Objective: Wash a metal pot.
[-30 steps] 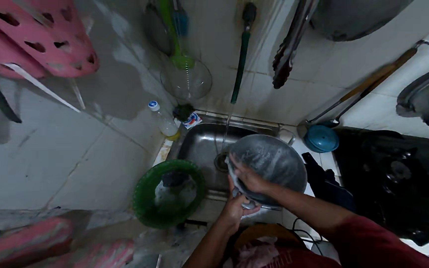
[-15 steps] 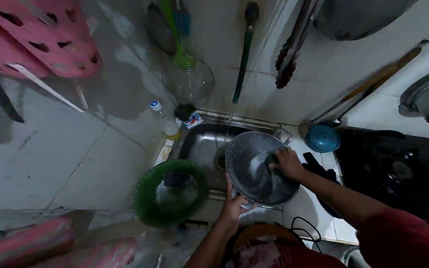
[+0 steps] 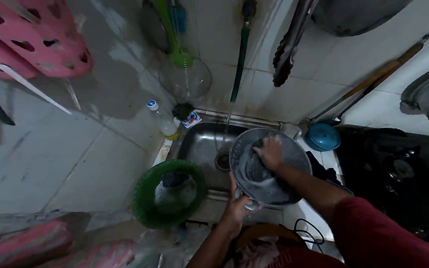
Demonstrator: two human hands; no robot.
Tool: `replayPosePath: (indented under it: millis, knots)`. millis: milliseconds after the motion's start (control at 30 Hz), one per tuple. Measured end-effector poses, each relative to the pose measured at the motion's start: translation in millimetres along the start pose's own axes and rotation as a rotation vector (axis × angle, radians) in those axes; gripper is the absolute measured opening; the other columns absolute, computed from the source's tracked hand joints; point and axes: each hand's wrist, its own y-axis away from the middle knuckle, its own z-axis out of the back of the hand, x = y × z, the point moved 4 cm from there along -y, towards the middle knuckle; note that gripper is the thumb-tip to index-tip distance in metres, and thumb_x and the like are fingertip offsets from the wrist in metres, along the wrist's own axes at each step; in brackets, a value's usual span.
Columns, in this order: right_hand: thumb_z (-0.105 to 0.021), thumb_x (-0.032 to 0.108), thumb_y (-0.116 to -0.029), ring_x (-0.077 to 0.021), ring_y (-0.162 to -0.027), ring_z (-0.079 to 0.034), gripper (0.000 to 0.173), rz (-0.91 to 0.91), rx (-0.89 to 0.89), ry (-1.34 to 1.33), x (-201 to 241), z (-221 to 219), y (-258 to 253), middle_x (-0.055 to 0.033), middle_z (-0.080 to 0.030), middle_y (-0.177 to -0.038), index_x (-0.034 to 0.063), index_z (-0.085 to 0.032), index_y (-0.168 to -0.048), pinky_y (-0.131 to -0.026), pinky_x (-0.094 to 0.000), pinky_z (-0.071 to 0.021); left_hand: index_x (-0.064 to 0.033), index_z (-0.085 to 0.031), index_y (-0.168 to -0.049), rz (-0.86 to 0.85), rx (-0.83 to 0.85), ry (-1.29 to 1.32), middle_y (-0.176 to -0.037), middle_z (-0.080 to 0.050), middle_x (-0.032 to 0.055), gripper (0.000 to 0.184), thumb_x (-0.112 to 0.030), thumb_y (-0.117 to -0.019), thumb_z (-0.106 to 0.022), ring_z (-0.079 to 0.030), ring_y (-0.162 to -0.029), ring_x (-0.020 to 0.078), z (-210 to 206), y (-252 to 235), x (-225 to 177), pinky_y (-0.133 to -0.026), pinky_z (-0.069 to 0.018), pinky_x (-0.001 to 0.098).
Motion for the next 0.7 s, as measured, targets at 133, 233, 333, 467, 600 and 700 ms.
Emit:
replayPosePath:
  millis: [133, 233, 333, 467, 600, 700]
  knots:
    - [-0.054, 0.012, -0.1026, -0.0442, -0.150, -0.030, 0.061, 0.072, 0.338, -0.701, 85.7, -7.0, 67.1, -0.0290, -0.028, -0.163, 0.0052, -0.032, -0.160, -0.123, -0.0548, -0.0287, -0.0278, 0.007, -0.164, 0.001, -0.057, -0.095, -0.158, -0.031, 0.0184, 0.093, 0.005, -0.0943, -0.044, -0.063, -0.115, 0.0262, 4.4, -7.4, -5.7, -0.086, -0.0591, 0.0415]
    - [-0.056, 0.022, -0.1049, -0.0391, -0.157, -0.016, 0.061, 0.301, 0.700, -0.435, 36.1, 14.7, 89.4, -0.0217, -0.018, -0.169, 0.0131, -0.034, -0.161, -0.127, -0.0559, -0.0141, -0.0286, 0.004, -0.164, -0.018, -0.120, -0.026, -0.160, -0.028, 0.0189, 0.091, 0.007, -0.0953, -0.043, -0.062, -0.118, 0.0296, 14.3, -5.3, -6.5, -0.087, -0.0597, 0.0447]
    - [-0.054, 0.038, -0.1051, -0.0496, -0.156, -0.003, 0.064, 0.313, 0.550, 0.135, -41.3, 22.4, 56.0, -0.0274, -0.007, -0.169, 0.0158, -0.034, -0.162, -0.123, -0.0683, -0.0032, -0.0323, 0.009, -0.163, -0.026, -0.083, -0.010, -0.168, -0.012, 0.0134, 0.094, 0.008, -0.0947, -0.042, -0.060, -0.124, 0.0279, 16.1, 0.0, -1.9, -0.087, -0.0605, 0.0446]
    - [-0.045, 0.043, -0.1081, -0.0427, -0.155, -0.023, 0.067, 0.104, 0.633, -0.068, -8.6, 6.8, 82.9, -0.0235, -0.017, -0.169, 0.0053, -0.030, -0.161, -0.123, -0.0587, -0.0248, -0.0303, 0.005, -0.164, -0.021, -0.125, 0.012, -0.165, -0.021, 0.0158, 0.089, 0.007, -0.0966, -0.040, -0.064, -0.117, 0.0288, 20.1, 0.9, -1.2, -0.084, -0.0613, 0.0441]
    - [-0.046, 0.034, -0.1090, -0.0343, -0.154, -0.027, 0.068, 0.081, 0.566, -0.695, 84.2, -2.2, 99.0, -0.0251, -0.021, -0.167, -0.0016, -0.021, -0.161, -0.126, -0.0454, -0.0255, -0.0321, 0.010, -0.163, 0.031, -0.039, -0.052, -0.164, -0.023, 0.0167, 0.093, 0.006, -0.0958, -0.042, -0.061, -0.121, 0.0290, 17.4, 1.6, 7.5, -0.088, -0.0601, 0.0453]
    - [-0.053, 0.022, -0.1061, -0.0406, -0.158, -0.011, 0.072, 0.208, 0.168, -0.353, 59.9, -18.2, 28.3, -0.0253, -0.005, -0.170, 0.0008, -0.016, -0.163, -0.127, -0.0539, -0.0202, -0.0323, 0.010, -0.163, 0.027, -0.015, -0.069, -0.163, -0.024, 0.0151, 0.092, 0.005, -0.0960, -0.041, -0.063, -0.119, 0.0261, 12.3, 10.5, 3.0, -0.087, -0.0608, 0.0420]
